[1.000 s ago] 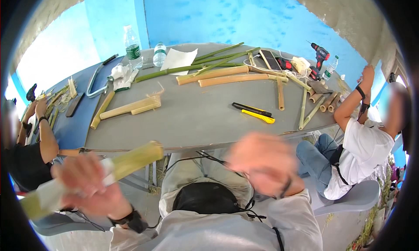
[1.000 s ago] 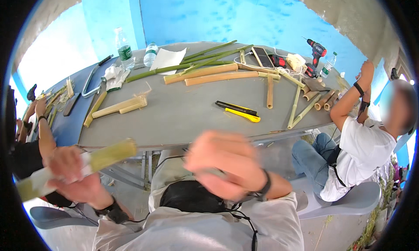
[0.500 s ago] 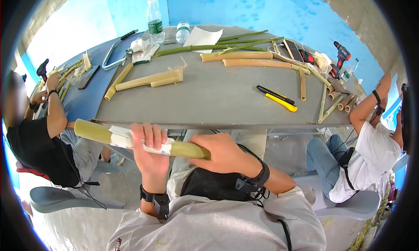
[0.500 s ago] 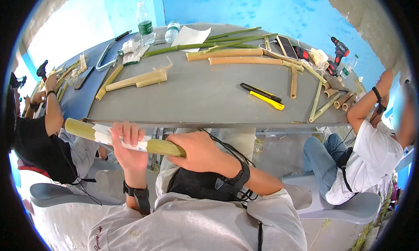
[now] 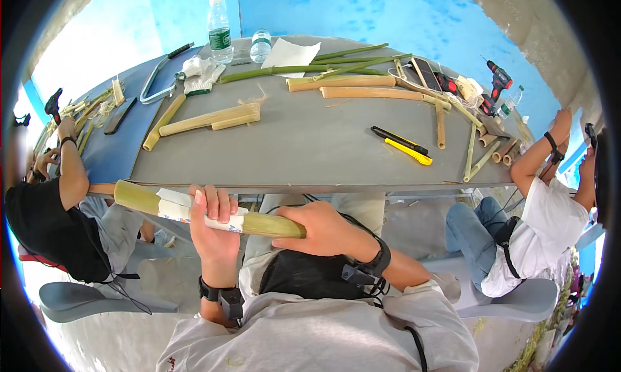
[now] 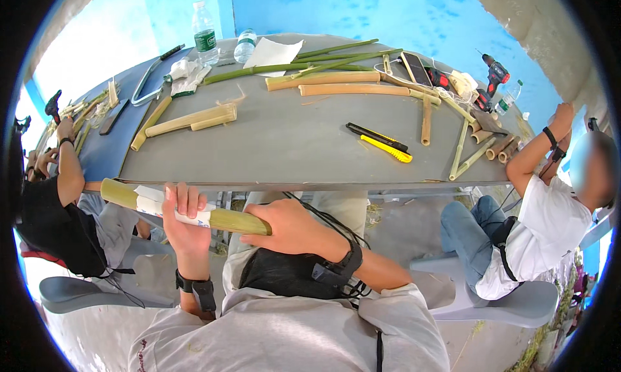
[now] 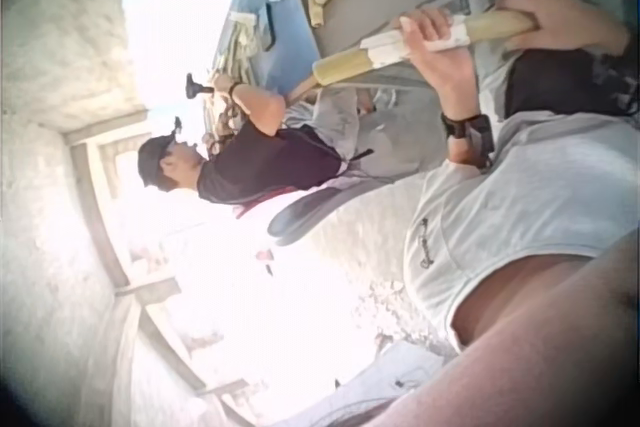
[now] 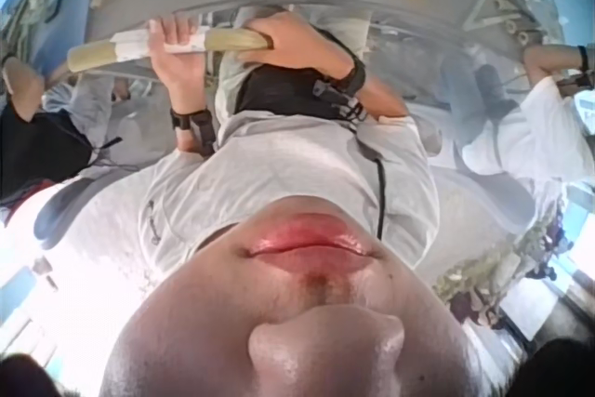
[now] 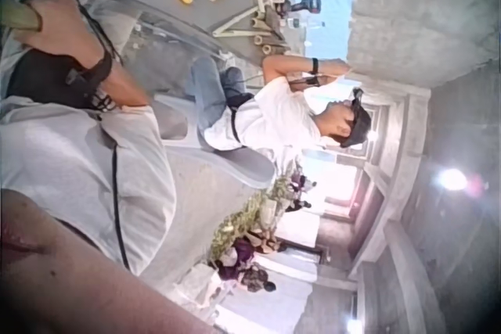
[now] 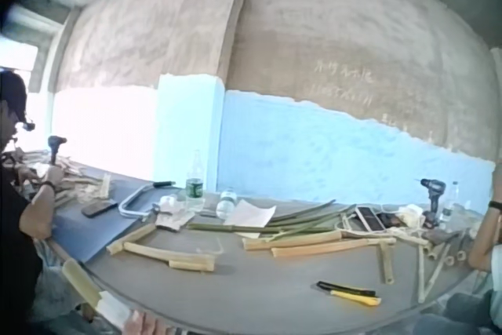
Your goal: The person is sanding a piece of bamboo with sandpaper.
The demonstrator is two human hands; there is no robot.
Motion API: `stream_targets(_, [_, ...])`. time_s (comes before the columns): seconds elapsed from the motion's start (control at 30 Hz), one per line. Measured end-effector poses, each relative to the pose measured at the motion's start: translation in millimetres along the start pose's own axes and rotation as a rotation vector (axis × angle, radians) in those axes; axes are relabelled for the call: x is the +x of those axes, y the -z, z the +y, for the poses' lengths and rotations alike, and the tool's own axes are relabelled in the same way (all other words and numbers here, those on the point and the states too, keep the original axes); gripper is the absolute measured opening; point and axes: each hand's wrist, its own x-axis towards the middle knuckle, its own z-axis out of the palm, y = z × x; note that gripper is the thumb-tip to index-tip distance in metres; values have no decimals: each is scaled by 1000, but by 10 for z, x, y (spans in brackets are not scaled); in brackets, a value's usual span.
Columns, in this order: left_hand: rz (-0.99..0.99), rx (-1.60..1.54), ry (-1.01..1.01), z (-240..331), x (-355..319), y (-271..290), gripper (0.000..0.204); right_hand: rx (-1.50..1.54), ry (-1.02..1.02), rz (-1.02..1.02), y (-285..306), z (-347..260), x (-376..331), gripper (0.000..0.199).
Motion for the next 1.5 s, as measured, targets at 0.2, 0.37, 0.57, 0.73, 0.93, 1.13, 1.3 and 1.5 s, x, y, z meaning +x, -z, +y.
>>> stream_targets(0.2, [11,-14,16,-28,2,0,26,24,-14,-3,-13,7,-11,40])
stream_targets(0.37, [23,-18,10,-29,5,8,25,41,-32,-24,-29,39,-18,41])
stream_targets(0.57, [-66,-5,-20,41,30,50,23,236,128,236,-1,-88,21,37])
stream_targets(0.73, [13,222,-109,139,66,99,24,-44,396,376,468,-533,-171,41])
stream_targets(0.93, [61,456,-119,151,87,133,23,-210,533,484,1228,-1245,-448,16])
stream_targets(1.13, [40,474,-99,62,100,144,22,-268,608,687,1223,-1226,-606,34])
stream_targets(1.3, [34,449,-58,-3,96,148,23,-257,586,591,1220,-1197,-720,37])
stream_targets(1.5, [15,464,-50,-41,91,152,23,-250,548,492,1282,-1225,-792,36])
